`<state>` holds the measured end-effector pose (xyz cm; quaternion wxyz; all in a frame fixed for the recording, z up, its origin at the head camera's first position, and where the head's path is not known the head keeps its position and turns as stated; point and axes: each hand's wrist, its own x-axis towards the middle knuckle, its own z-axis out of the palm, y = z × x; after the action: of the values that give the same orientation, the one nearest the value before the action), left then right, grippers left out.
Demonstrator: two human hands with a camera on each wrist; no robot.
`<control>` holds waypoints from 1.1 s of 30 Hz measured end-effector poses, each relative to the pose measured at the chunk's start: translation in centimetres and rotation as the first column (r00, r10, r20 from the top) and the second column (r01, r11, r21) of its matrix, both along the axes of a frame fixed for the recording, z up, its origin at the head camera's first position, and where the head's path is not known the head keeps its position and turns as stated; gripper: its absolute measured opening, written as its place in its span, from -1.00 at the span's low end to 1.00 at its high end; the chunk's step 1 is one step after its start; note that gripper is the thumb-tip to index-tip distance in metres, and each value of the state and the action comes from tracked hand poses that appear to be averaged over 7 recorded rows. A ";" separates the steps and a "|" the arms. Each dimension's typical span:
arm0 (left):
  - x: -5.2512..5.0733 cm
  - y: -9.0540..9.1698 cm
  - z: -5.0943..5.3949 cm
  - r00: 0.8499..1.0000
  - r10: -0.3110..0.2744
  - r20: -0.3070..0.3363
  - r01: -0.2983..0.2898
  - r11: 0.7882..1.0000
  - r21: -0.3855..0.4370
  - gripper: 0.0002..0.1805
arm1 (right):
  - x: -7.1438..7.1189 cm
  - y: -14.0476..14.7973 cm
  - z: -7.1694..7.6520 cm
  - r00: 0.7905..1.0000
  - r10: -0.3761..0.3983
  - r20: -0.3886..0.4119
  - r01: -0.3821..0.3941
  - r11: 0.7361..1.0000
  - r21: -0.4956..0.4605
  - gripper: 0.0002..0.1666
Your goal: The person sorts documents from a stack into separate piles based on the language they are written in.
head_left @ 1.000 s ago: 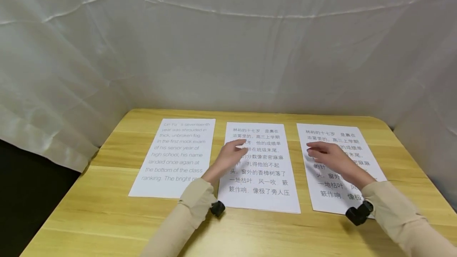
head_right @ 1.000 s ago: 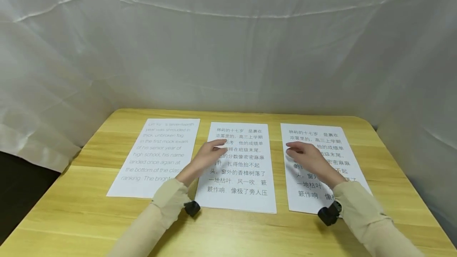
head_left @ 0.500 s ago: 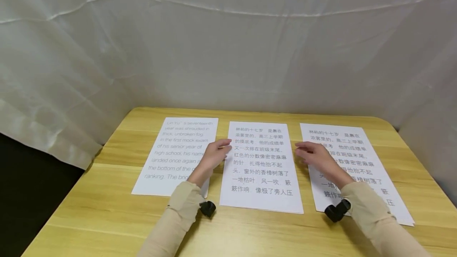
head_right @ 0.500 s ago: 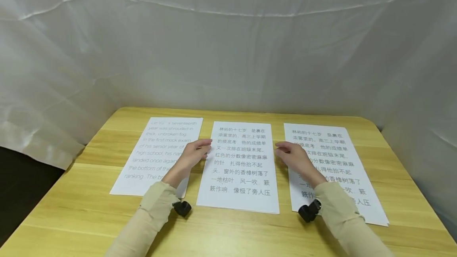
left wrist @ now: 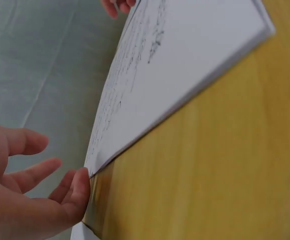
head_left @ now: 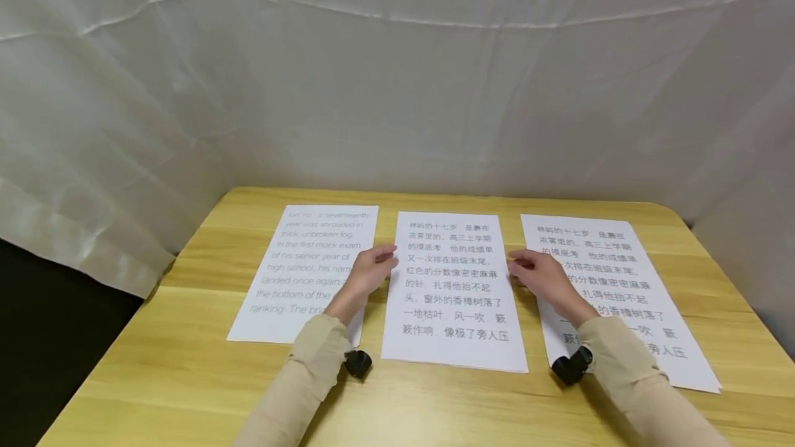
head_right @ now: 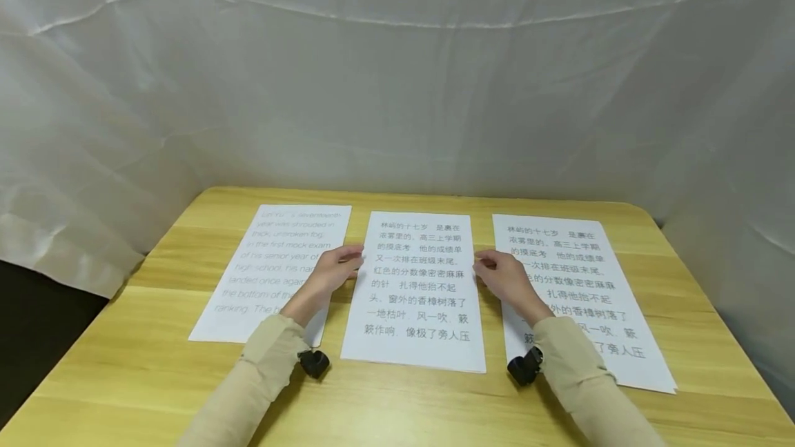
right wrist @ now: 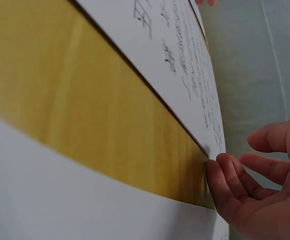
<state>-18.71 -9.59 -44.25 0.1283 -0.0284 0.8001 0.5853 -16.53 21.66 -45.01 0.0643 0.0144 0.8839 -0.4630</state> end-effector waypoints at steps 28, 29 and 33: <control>-0.9 0.8 -0.2 0.998 -0.063 -0.031 0.056 0.980 -0.192 -0.58 | -1.0 -0.4 -0.2 0.987 0.050 0.150 -0.065 0.993 0.095 -0.36; -0.9 0.8 -0.2 0.997 -0.064 -0.036 0.056 0.980 -0.189 -0.58 | -1.0 -0.5 -0.2 0.987 0.055 0.153 -0.070 0.993 0.096 -0.35; -1.0 0.9 -0.2 0.998 -0.049 -0.037 0.040 0.979 -0.199 -0.61 | -0.9 -0.7 0.0 0.984 0.058 0.169 -0.072 0.994 0.080 -0.31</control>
<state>-19.70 -8.66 -44.45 0.1210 -0.0108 0.8574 0.5001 -17.41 20.94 -45.03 0.1526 0.0269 0.8944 -0.4196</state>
